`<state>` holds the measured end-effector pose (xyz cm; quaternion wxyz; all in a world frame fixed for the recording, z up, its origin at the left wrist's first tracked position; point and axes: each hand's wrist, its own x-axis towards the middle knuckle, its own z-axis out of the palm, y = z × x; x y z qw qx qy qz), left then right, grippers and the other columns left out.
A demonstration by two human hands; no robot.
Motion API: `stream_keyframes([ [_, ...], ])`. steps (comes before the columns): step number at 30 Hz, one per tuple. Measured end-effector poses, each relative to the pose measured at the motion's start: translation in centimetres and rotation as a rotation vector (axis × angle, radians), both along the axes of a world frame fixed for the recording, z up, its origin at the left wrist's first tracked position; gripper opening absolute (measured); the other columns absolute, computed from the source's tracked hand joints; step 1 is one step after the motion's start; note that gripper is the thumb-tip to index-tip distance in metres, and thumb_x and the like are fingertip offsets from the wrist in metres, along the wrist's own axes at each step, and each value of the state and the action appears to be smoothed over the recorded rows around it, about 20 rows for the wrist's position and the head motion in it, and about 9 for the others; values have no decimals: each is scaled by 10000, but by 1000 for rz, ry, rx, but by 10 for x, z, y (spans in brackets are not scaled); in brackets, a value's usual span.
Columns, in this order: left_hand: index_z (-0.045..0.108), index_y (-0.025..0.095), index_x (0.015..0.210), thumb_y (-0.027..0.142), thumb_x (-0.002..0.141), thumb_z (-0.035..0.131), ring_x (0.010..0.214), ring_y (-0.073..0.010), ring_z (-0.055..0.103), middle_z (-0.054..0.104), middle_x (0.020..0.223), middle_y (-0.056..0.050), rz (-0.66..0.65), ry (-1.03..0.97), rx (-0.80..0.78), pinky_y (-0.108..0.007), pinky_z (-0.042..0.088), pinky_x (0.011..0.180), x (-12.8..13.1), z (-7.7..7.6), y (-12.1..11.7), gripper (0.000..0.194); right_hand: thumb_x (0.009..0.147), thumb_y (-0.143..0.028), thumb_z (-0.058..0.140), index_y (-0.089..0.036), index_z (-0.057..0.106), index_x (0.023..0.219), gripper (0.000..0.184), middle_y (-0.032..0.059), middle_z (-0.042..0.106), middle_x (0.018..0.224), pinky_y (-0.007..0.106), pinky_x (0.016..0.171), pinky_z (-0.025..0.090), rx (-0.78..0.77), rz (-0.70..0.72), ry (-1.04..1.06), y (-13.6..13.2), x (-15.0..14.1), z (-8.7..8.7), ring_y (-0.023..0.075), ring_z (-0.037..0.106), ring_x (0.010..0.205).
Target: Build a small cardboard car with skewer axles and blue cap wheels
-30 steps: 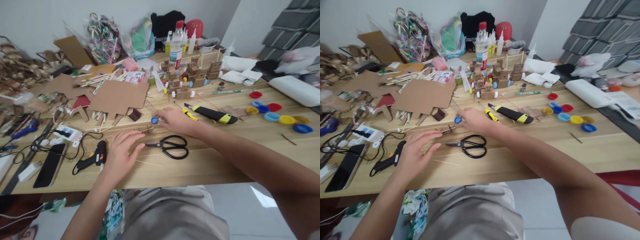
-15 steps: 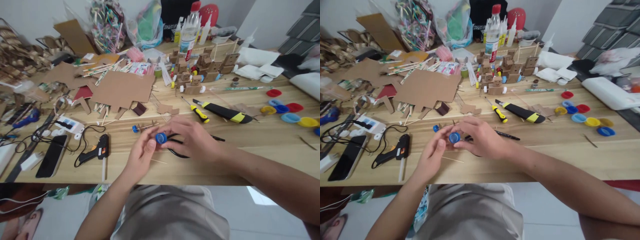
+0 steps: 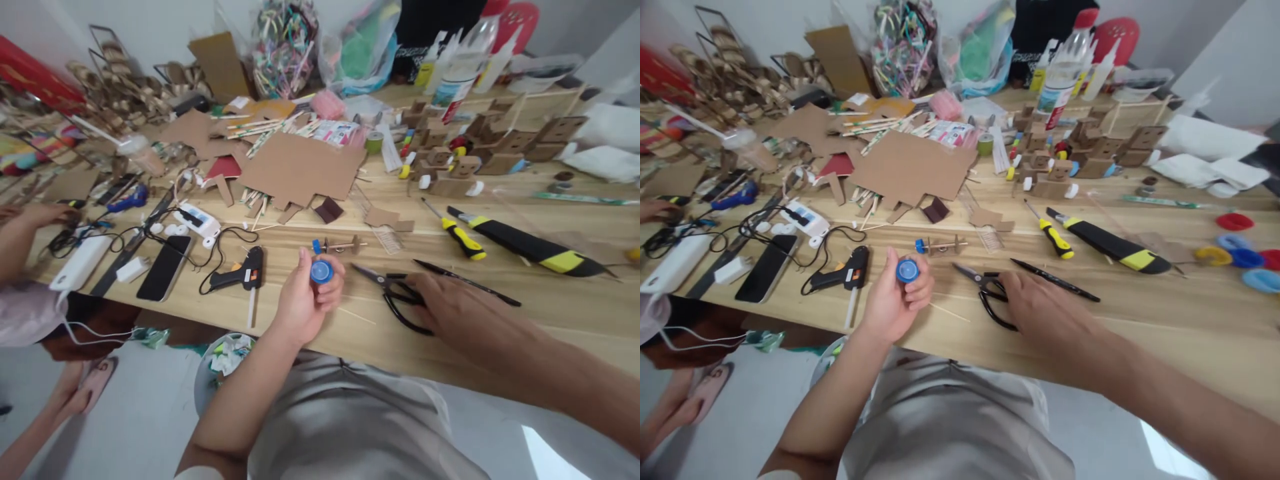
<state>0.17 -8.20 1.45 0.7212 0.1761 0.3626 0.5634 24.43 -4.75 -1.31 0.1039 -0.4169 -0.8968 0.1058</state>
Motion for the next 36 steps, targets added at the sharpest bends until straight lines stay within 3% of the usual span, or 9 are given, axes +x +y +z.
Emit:
stream_keyframes([
  [4,540,171,599,713,934,627,415,-46,159,223,505,99,14,11,29,-141,195,380,-4,0,-1,643,848,-361,607,-266,627,1021,198,33,661,684,351,563,510,-310,-152,214,-5,2,4,236,623,579],
  [8,543,173,583,689,910,675,417,-48,186,258,487,94,82,65,77,-152,194,395,-5,-1,-1,625,851,-712,654,-308,564,1376,669,14,642,720,313,478,483,-730,-335,698,-36,-7,18,208,579,564],
  [10,563,173,594,685,915,664,422,-51,202,265,488,91,128,93,95,-162,196,406,-2,-2,0,612,768,-770,752,-326,529,1464,855,0,625,739,285,428,434,-1001,-302,844,-58,-17,22,162,518,499],
  [12,584,173,603,689,928,632,427,-55,207,248,494,90,154,120,115,-177,194,416,2,-3,1,612,775,-750,785,-294,569,1446,840,-40,572,692,238,373,341,-1330,-211,873,-78,-30,23,88,415,396],
  [14,596,174,600,697,936,600,432,-60,197,222,498,90,152,153,143,-196,183,423,5,-3,2,621,783,-751,790,-267,596,1436,835,-48,563,725,193,355,267,-1545,-164,921,-92,-44,23,31,374,363],
  [18,579,190,573,752,921,553,432,-71,182,199,490,87,152,243,173,-238,156,425,8,-2,2,661,806,-819,713,-205,675,1357,826,-77,466,629,151,351,188,-1576,-208,1049,-101,-68,23,22,380,373],
  [22,538,215,544,786,883,556,422,-87,239,262,462,66,183,321,225,-269,206,421,13,-2,-1,664,833,-803,699,-193,701,1318,780,-98,440,596,138,313,174,-1616,-143,1151,-99,-80,20,7,338,311],
  [29,498,225,516,722,877,607,447,-95,309,403,488,32,214,348,256,-287,251,457,18,-4,-6,624,863,-768,698,-188,707,1297,725,-112,433,581,135,292,168,-1668,-105,1232,-102,-82,11,-4,309,279],
  [36,479,239,509,728,905,538,473,-121,355,411,496,18,186,408,275,-310,295,496,18,-5,-9,632,830,-779,724,-166,725,1224,729,-107,430,576,151,313,132,-1640,-177,1209,-100,-83,20,-1,296,302],
])
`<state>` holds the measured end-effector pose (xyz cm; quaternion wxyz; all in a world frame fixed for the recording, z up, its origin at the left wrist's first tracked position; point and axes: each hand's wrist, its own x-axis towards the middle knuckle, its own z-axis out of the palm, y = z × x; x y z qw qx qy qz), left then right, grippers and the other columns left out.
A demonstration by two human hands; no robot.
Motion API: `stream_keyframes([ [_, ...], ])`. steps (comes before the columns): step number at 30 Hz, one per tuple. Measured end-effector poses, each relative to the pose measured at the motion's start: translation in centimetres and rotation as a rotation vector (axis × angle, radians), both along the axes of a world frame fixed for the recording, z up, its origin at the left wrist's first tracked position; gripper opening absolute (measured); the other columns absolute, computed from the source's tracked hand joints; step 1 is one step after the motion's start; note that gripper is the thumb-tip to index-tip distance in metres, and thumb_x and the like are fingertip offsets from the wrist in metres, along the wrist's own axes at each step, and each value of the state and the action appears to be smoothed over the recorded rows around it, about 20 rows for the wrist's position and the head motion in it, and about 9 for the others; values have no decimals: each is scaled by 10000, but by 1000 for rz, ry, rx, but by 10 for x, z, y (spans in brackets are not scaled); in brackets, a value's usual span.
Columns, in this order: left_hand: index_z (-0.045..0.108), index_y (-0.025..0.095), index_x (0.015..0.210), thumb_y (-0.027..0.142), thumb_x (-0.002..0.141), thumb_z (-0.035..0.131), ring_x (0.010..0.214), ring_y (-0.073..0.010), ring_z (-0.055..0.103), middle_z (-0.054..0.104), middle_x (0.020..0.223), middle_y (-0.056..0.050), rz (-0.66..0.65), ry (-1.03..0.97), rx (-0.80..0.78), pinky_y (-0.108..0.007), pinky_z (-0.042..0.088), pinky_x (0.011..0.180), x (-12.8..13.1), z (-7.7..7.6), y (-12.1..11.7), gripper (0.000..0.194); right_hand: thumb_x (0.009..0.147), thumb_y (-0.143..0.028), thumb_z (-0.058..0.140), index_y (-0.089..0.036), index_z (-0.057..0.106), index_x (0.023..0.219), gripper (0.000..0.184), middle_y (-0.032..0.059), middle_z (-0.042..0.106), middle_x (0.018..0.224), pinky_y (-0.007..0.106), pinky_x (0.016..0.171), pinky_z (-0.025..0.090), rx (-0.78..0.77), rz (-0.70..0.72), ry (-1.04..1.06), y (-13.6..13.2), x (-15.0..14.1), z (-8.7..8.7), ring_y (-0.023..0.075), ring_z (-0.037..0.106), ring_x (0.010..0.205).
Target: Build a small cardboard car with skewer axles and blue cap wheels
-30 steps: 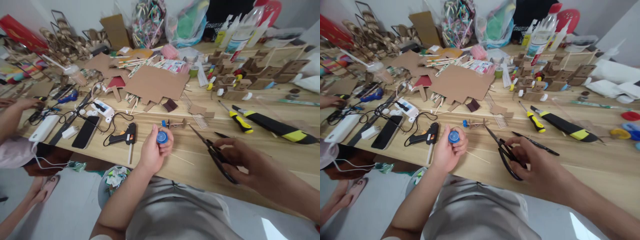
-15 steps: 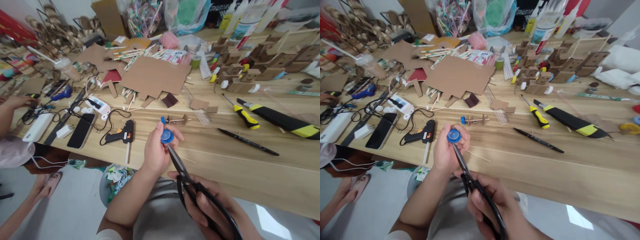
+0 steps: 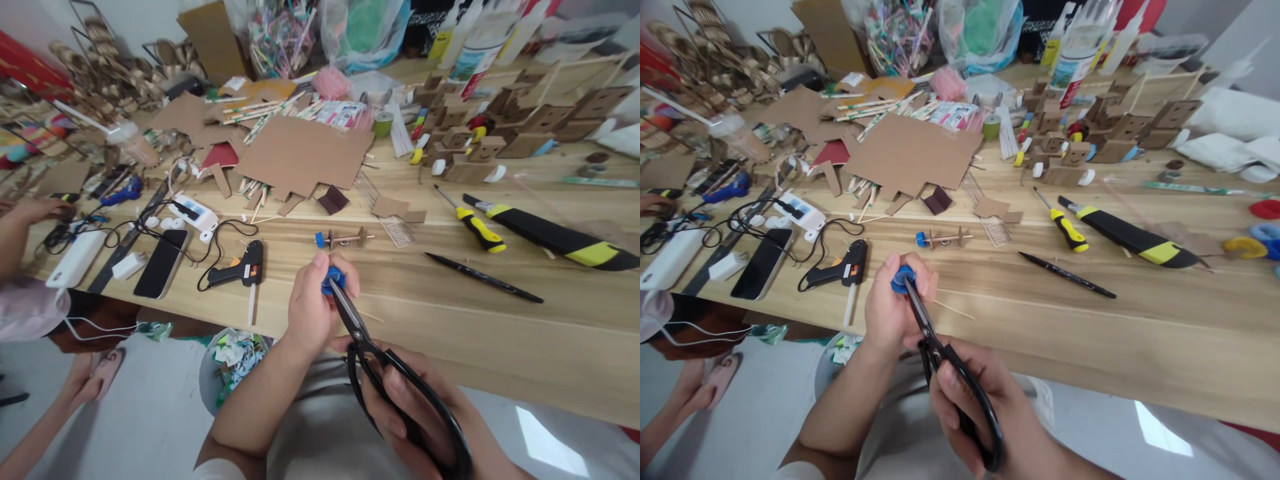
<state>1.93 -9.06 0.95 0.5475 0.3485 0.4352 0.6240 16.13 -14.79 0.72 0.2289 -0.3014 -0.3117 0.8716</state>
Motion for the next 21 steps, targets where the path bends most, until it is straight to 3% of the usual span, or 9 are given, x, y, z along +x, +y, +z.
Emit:
stream_keyframes([
  [7,559,248,512,688,952,501,504,-155,428,510,504,-13,37,192,103,-337,334,522,-6,-1,-2,624,799,-803,732,-172,713,1265,784,-106,437,584,161,313,149,-17,29,-42,-1,4,8,12,323,301],
  [11,586,247,531,649,975,490,512,-168,457,559,509,-24,85,385,189,-339,344,520,-17,-2,-4,606,855,-780,688,-169,733,1243,725,-94,438,587,181,336,257,137,13,-105,5,2,13,32,325,337],
  [13,599,242,554,609,998,481,521,-170,481,585,530,-27,104,496,255,-337,363,533,-25,-3,-7,588,948,-690,631,-184,749,1237,595,-59,504,615,206,413,408,356,-21,-184,9,3,13,71,418,419],
  [16,642,232,614,552,1045,434,532,-167,504,618,570,-29,129,690,389,-328,390,549,-37,-4,-15,576,1071,-413,487,-214,671,1416,439,45,715,839,291,674,588,892,-39,-395,12,9,7,166,645,692],
  [18,655,228,646,511,1073,399,530,-164,505,607,568,-25,152,823,443,-322,398,553,-44,-6,-21,573,1068,-260,428,-192,528,1567,514,97,758,965,319,709,599,1265,-4,-604,10,15,1,201,686,780],
  [21,645,229,647,482,1085,371,525,-165,514,600,563,-24,220,963,450,-317,399,545,-48,-11,-28,575,1009,-158,482,-128,394,1643,640,103,734,899,272,567,532,1654,80,-886,7,22,-7,199,647,688],
])
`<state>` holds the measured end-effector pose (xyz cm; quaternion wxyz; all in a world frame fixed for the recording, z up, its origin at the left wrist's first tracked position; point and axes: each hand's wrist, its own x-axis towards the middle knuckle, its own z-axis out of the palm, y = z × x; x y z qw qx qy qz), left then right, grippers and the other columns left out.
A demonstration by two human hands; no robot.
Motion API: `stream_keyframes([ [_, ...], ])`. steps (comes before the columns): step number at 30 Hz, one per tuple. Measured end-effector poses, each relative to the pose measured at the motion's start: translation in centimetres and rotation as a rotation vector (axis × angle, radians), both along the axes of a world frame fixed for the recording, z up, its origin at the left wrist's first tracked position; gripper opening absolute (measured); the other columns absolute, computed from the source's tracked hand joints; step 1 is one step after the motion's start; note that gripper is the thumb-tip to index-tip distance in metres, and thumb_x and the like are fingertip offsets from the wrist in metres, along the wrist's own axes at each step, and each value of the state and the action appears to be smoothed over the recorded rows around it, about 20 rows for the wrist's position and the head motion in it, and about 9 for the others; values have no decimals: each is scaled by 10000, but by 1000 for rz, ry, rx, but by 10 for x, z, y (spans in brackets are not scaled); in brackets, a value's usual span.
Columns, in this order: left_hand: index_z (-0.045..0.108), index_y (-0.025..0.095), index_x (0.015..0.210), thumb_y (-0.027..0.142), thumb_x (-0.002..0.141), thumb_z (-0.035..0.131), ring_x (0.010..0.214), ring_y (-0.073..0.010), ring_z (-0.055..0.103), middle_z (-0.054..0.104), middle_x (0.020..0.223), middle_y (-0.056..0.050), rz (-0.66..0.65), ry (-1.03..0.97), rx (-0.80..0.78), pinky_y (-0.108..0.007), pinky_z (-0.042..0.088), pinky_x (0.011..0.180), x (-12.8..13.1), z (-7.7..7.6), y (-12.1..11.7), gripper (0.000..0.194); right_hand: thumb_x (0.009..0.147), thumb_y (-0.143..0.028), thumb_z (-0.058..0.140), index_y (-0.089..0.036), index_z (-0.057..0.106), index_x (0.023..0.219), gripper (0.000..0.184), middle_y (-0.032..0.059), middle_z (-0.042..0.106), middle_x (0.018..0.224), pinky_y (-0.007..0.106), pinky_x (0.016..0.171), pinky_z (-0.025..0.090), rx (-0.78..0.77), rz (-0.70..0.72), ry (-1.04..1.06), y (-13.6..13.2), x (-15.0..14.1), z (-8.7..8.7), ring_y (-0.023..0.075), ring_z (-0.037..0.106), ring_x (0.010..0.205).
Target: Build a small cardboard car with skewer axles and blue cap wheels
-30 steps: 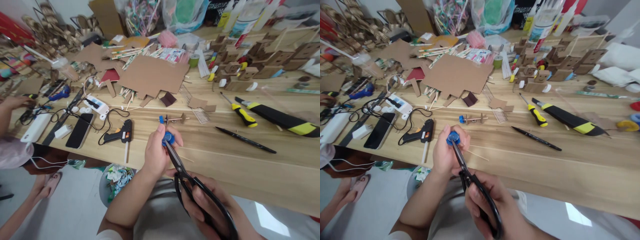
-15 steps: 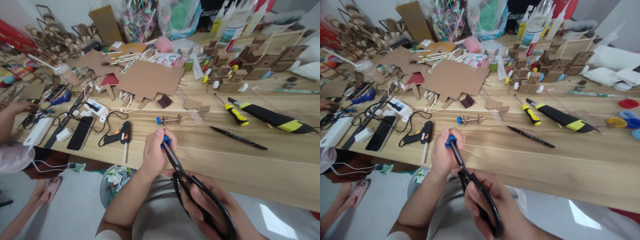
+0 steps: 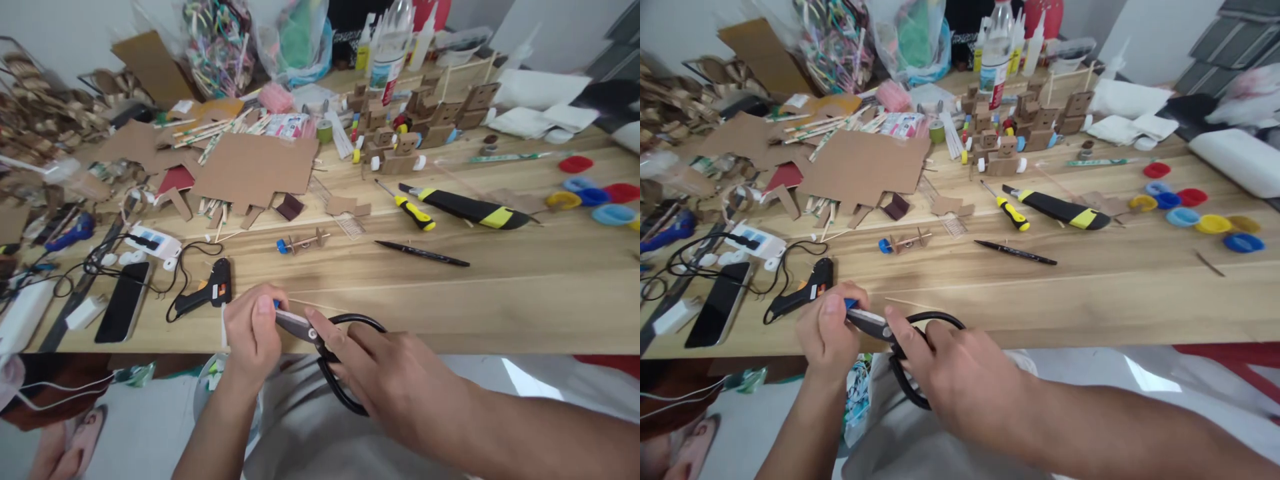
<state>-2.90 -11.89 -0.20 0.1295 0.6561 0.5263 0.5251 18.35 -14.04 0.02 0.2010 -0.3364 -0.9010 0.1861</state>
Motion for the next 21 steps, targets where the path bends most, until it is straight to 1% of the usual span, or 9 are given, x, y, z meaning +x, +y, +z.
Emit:
stream_keyframes([
  [2,638,232,648,473,1086,364,526,-167,523,599,560,-20,49,31,-3,-313,406,542,0,-5,-3,570,968,-120,527,-104,384,1641,689,101,716,872,256,534,491,81,15,-111,1,0,0,195,620,667],
  [4,625,235,648,473,1085,368,534,-170,533,602,562,-18,87,26,-5,-309,413,544,2,-8,-6,560,976,-110,514,-103,440,1604,633,93,708,863,252,543,475,-19,33,-91,6,-3,4,182,599,665],
  [8,620,238,670,483,1086,374,554,-172,551,621,589,-17,113,-17,-17,-310,420,561,6,-9,-10,542,1081,-336,443,-150,699,1280,374,-6,607,735,218,545,441,-808,176,310,21,-11,14,107,516,580],
  [11,608,236,684,458,1089,374,571,-172,560,626,607,-16,132,-48,-56,-313,426,586,6,-4,-12,518,986,-699,522,-145,698,1236,633,-103,392,586,194,393,296,-1457,244,550,27,-14,15,57,321,393],
  [13,603,235,689,423,1088,379,582,-172,565,629,612,-15,136,-49,-59,-313,429,601,4,-3,-12,495,923,-785,543,-137,671,1298,760,-127,329,563,193,354,240,-1601,265,582,28,-15,15,51,250,353],
  [15,608,233,703,372,1083,391,562,-162,546,624,608,-6,120,-29,-39,-307,418,597,1,-3,-11,460,1005,-657,505,-145,670,1330,629,-96,406,590,196,392,306,-1355,238,498,27,-16,14,70,334,400],
  [17,605,232,709,317,1073,401,534,-150,514,609,598,8,89,2,-12,-299,393,579,-1,-3,-9,426,1065,-381,455,-140,646,1404,457,-25,556,675,222,469,394,-798,160,296,25,-15,13,116,469,510],
  [19,591,233,709,272,1065,399,535,-147,503,593,596,17,96,29,-13,-295,383,582,-1,-3,-9,406,1005,-148,444,-96,591,1485,505,62,669,769,252,493,412,-185,115,45,24,-13,11,166,549,590],
  [21,574,235,711,239,1062,387,559,-147,520,593,607,19,140,47,-40,-293,391,610,1,-3,-10,398,943,-51,441,-47,556,1517,585,113,703,780,271,456,386,219,111,-146,24,-11,9,199,571,583],
])
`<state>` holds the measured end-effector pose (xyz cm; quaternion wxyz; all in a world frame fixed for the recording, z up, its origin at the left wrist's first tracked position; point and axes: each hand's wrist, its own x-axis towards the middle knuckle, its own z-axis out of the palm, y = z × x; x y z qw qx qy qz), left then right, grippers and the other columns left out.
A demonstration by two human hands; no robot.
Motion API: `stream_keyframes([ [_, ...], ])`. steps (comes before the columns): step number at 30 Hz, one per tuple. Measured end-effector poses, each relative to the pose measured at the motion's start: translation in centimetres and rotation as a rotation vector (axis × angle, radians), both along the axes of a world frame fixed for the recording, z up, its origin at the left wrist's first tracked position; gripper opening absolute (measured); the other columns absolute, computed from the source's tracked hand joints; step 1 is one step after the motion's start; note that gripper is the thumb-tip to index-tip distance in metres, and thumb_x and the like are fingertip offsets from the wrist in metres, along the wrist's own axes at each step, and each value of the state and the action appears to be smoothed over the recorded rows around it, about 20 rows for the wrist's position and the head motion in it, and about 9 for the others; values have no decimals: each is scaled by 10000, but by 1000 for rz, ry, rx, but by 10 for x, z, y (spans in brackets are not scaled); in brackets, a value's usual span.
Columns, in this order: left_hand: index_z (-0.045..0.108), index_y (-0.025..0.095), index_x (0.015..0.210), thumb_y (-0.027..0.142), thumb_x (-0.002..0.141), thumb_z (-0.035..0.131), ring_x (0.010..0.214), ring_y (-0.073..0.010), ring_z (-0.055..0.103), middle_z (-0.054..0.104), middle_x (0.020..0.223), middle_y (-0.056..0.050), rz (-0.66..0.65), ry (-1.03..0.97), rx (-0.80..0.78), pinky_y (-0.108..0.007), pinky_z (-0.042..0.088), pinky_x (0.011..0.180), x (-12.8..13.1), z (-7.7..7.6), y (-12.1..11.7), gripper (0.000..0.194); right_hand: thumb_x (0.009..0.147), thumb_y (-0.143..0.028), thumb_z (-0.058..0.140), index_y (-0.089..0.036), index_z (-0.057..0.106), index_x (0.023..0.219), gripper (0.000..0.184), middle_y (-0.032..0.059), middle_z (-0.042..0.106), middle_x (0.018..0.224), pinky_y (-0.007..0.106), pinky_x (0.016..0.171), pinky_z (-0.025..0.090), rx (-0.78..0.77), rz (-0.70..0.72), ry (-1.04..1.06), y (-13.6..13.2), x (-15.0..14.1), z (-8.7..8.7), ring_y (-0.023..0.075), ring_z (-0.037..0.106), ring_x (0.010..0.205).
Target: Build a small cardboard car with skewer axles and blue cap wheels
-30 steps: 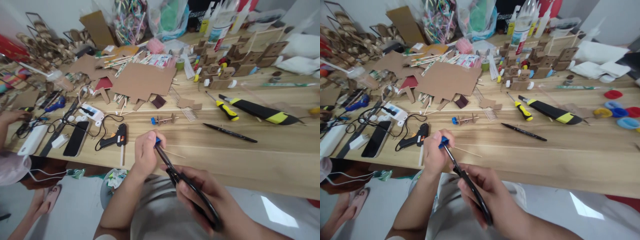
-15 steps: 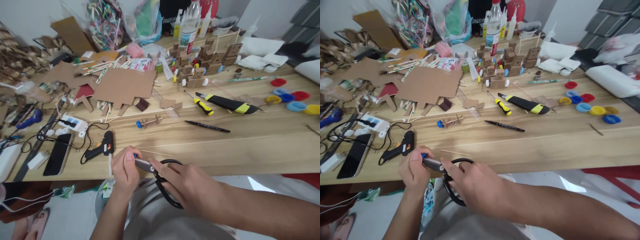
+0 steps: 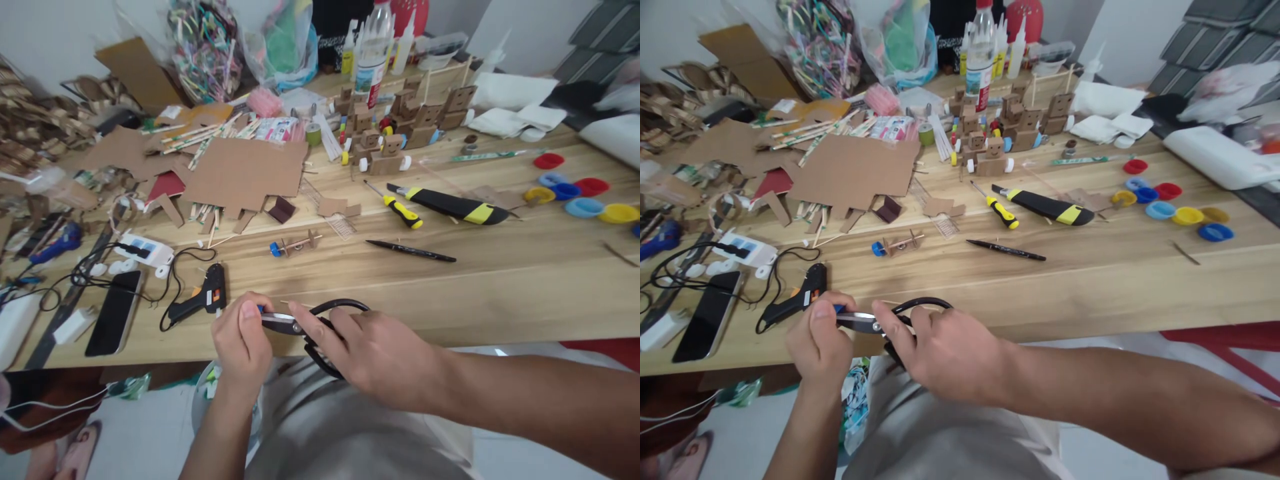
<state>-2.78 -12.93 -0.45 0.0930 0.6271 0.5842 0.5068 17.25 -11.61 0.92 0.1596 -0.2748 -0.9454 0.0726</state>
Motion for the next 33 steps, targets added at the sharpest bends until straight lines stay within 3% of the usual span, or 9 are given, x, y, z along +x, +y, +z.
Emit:
stream_keyframes([
  [3,574,235,723,215,1067,372,566,-139,534,610,621,21,21,24,-21,-286,398,625,5,1,-2,400,967,-69,437,-60,569,1500,550,109,715,799,273,478,419,-43,-7,23,0,2,-2,194,576,590],
  [7,622,225,732,299,1095,356,543,-145,525,625,625,2,37,110,31,-290,406,590,2,-2,-1,456,1082,-406,455,-153,709,1213,382,-22,599,706,218,532,452,-1095,62,462,-2,-3,-2,102,493,545],
  [11,654,216,727,366,1106,351,508,-143,497,619,609,3,29,192,95,-288,400,546,-6,-6,4,508,893,-804,600,-153,694,1188,722,-134,339,569,180,359,228,-1911,107,675,-2,-11,1,33,237,352],
  [14,644,216,719,354,1114,339,496,-135,502,616,597,10,11,196,94,-276,401,534,-7,-5,6,517,1002,-719,494,-149,715,1201,643,-104,374,579,187,387,308,-1662,86,601,-1,-12,1,58,324,397],
  [19,617,214,727,301,1122,320,512,-118,548,636,611,16,-32,152,79,-254,411,535,0,0,3,502,1043,-166,428,-108,555,1520,497,70,677,814,241,506,450,-208,-37,147,-5,1,-18,153,532,596],
  [21,605,213,732,288,1123,317,524,-116,561,639,614,18,-35,152,82,-250,421,549,2,2,1,491,1013,-114,441,-72,489,1576,566,102,697,835,255,484,444,31,-33,48,-6,6,-24,171,550,587],
  [24,600,209,743,286,1126,308,520,-114,557,644,618,16,-57,162,87,-253,419,544,3,2,-3,488,1058,-189,418,-118,562,1520,489,86,708,867,258,566,506,-332,18,191,-6,6,-18,163,590,657],
  [29,635,211,755,320,1123,327,492,-125,509,639,620,8,-36,132,88,-275,399,522,-1,0,-7,492,989,-709,538,-151,697,1289,653,-98,406,596,183,412,333,-1665,128,576,-5,-6,2,62,362,425],
  [33,638,213,732,349,1125,315,460,-127,467,616,589,13,-39,159,69,-282,387,506,-3,1,-4,526,955,-797,495,-116,686,1297,786,-110,342,596,196,378,318,-1699,107,550,-6,-9,0,55,273,398],
])
